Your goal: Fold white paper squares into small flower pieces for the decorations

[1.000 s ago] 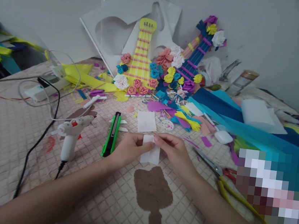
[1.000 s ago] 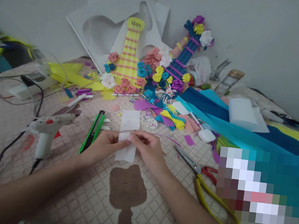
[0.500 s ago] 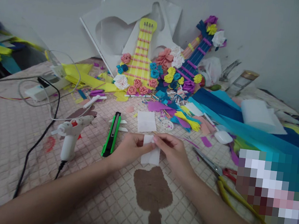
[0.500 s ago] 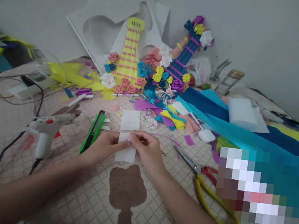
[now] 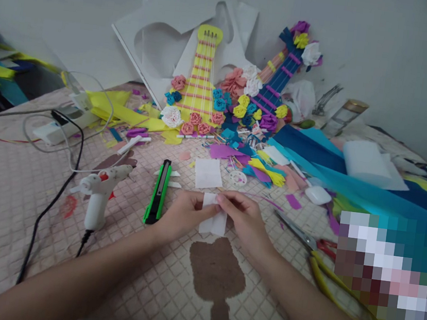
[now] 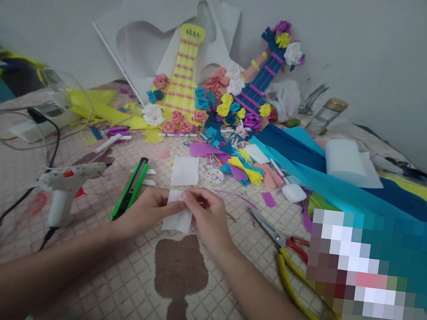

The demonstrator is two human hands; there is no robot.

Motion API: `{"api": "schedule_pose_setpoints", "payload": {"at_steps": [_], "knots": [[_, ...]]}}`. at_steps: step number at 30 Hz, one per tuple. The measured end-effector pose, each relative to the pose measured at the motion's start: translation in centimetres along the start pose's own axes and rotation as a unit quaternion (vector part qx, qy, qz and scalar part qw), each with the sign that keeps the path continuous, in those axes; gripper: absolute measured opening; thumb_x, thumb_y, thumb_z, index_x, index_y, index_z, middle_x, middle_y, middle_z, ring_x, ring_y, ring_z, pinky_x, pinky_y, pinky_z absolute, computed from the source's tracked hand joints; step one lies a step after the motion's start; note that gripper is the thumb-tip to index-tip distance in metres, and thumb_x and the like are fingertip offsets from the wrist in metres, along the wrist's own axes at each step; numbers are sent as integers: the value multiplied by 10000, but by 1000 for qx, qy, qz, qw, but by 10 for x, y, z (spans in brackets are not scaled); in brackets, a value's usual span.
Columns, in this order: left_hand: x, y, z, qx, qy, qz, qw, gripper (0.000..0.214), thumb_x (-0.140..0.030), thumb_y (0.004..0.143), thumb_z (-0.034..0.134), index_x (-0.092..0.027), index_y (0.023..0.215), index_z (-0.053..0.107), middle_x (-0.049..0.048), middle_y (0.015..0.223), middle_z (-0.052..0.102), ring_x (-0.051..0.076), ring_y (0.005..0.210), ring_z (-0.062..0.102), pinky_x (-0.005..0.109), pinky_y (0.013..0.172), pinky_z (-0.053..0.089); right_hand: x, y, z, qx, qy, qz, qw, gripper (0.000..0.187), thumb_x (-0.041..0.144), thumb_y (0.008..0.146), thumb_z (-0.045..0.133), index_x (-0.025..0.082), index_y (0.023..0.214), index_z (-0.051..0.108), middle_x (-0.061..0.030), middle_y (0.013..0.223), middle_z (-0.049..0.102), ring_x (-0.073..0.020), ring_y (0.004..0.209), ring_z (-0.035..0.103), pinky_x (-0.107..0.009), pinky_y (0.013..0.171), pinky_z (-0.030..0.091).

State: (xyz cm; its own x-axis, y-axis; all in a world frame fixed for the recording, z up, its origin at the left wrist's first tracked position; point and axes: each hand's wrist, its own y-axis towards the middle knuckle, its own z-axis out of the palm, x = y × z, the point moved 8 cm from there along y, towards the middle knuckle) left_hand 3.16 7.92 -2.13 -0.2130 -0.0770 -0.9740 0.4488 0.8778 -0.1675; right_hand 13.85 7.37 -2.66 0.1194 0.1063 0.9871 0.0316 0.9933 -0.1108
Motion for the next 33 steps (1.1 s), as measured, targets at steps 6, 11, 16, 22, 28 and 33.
{"api": "schedule_pose_setpoints", "payload": {"at_steps": [6, 11, 16, 22, 28, 33], "knots": [[-2, 0, -3, -18, 15, -6, 1000, 356, -419, 743, 542, -95, 599, 569, -26, 521, 436, 61, 461, 358, 178, 418, 239, 3, 1, -1, -3, -29, -19, 999, 202, 370, 676, 646, 181, 749, 656, -10, 696, 628, -129, 641, 534, -244, 579, 407], [0, 1, -6, -30, -3, -7, 1000, 330, -407, 740, 548, -97, 637, 589, -4, 568, 505, 83, 506, 425, 186, 452, 306, 6, 2, -2, -1, -65, -22, 998, 220, 371, 682, 638, 178, 784, 662, -30, 771, 653, -139, 678, 551, -261, 613, 422], [4, 1, -7, -34, -16, -9, 999, 322, -403, 738, 553, -93, 664, 599, 4, 592, 529, 86, 518, 445, 187, 462, 322, 11, 4, -4, 4, -120, -46, 992, 199, 349, 692, 618, 168, 765, 660, -38, 764, 656, -144, 661, 550, -277, 616, 423], [3, 1, -10, -54, -2, -8, 998, 335, -408, 730, 559, -84, 681, 631, 4, 570, 525, 84, 499, 435, 184, 442, 314, 10, 4, -4, 6, -144, -51, 988, 210, 366, 710, 600, 173, 771, 655, -39, 755, 651, -149, 658, 548, -283, 613, 424], [2, 1, -13, -73, 11, -9, 997, 326, -399, 714, 570, -82, 685, 638, 6, 567, 537, 85, 488, 438, 185, 432, 316, 18, 4, -4, 10, -201, -101, 974, 184, 343, 747, 563, 176, 738, 640, -40, 741, 635, -157, 672, 549, -291, 627, 424], [1, 1, -13, -73, 20, -1, 997, 299, -367, 719, 561, -82, 714, 649, 6, 574, 540, 89, 499, 443, 185, 436, 321, 21, 5, -5, 7, -214, -103, 971, 166, 318, 753, 557, 171, 737, 633, -43, 758, 637, -161, 698, 555, -294, 646, 426]]}}
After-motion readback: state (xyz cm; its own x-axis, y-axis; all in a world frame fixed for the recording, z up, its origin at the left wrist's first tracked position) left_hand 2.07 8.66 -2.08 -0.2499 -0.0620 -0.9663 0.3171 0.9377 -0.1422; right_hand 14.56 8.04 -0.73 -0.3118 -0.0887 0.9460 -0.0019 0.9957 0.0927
